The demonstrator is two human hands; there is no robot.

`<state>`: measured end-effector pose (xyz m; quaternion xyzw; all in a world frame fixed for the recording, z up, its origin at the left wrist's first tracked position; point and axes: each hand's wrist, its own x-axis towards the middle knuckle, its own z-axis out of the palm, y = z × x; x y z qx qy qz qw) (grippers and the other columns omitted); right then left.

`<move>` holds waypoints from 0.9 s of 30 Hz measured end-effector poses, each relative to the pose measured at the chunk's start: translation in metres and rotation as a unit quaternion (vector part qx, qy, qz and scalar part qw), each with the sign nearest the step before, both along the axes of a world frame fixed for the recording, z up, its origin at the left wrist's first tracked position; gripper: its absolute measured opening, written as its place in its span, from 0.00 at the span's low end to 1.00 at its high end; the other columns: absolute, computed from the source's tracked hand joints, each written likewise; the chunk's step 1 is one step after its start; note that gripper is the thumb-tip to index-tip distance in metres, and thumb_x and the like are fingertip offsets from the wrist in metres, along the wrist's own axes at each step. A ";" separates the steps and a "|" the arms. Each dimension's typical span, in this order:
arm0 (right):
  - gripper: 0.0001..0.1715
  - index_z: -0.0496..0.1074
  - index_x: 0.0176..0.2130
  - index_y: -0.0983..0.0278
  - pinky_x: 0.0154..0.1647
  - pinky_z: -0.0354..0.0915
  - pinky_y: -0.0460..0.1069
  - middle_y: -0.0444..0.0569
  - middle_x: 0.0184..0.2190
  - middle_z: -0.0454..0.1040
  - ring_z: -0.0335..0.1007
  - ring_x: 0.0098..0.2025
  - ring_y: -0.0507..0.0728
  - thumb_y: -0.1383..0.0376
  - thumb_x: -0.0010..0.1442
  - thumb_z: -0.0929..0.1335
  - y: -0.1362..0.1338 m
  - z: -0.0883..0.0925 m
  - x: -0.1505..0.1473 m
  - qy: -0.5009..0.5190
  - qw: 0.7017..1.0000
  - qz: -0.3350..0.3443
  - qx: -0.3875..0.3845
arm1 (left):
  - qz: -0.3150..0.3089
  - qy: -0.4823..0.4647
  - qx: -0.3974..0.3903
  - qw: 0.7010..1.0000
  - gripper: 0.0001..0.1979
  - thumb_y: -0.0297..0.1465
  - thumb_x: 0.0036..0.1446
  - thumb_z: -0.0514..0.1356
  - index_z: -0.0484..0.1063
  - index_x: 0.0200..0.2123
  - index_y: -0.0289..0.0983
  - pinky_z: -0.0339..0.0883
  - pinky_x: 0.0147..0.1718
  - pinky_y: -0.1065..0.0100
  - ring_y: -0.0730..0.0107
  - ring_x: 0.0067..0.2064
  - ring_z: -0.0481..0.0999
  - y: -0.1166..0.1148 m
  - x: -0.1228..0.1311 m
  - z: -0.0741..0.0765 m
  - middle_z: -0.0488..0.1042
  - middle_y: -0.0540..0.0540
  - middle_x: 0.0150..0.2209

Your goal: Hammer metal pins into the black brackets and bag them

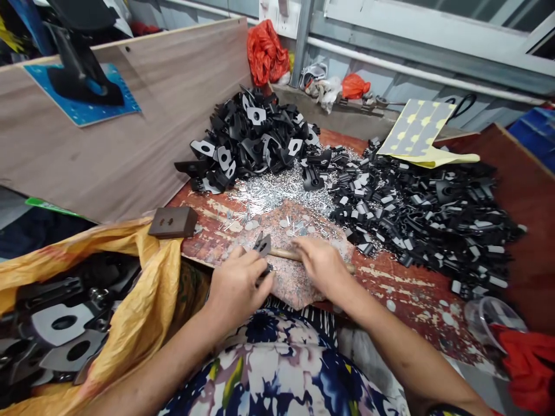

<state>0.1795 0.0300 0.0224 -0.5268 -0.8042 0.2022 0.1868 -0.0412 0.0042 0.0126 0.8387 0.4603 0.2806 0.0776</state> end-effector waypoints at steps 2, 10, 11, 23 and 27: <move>0.14 0.74 0.40 0.63 0.42 0.63 0.52 0.50 0.33 0.76 0.69 0.38 0.58 0.77 0.65 0.63 0.023 -0.010 0.002 -0.087 0.994 0.002 0.062 | 0.030 -0.071 -0.057 0.995 0.13 0.29 0.60 0.60 0.66 0.23 0.39 0.57 0.33 0.61 0.65 0.31 0.62 0.005 -0.005 -0.004 0.67 0.49 0.25; 0.05 0.75 0.36 0.66 0.47 0.63 0.60 0.59 0.34 0.75 0.66 0.41 0.66 0.69 0.63 0.68 0.056 -0.037 -0.007 -0.206 0.965 0.087 0.136 | 0.083 -0.535 -0.438 0.718 0.15 0.37 0.48 0.68 0.67 0.19 0.38 0.60 0.19 0.71 0.76 0.23 0.60 0.011 -0.010 -0.022 0.62 0.52 0.23; 0.06 0.76 0.36 0.67 0.46 0.64 0.60 0.60 0.34 0.75 0.66 0.42 0.66 0.71 0.62 0.68 0.057 -0.038 -0.003 -0.200 0.966 0.081 0.141 | 0.084 -0.571 -0.453 0.679 0.14 0.37 0.47 0.69 0.70 0.20 0.37 0.62 0.19 0.72 0.76 0.23 0.61 0.010 -0.010 -0.023 0.64 0.52 0.23; 0.09 0.77 0.44 0.59 0.40 0.70 0.52 0.47 0.36 0.77 0.73 0.38 0.54 0.67 0.71 0.66 -0.005 0.024 -0.037 0.183 0.974 0.102 0.091 | 0.084 -0.692 -0.452 0.557 0.15 0.40 0.48 0.74 0.79 0.28 0.34 0.66 0.16 0.75 0.75 0.24 0.69 0.015 -0.002 -0.027 0.75 0.48 0.28; 0.09 0.75 0.41 0.61 0.39 0.68 0.51 0.46 0.33 0.75 0.71 0.35 0.54 0.67 0.71 0.64 -0.003 0.018 -0.047 0.137 0.978 0.103 0.121 | 0.078 -0.692 -0.448 0.560 0.16 0.41 0.48 0.75 0.78 0.29 0.33 0.71 0.19 0.73 0.76 0.22 0.69 0.012 0.000 -0.027 0.75 0.50 0.26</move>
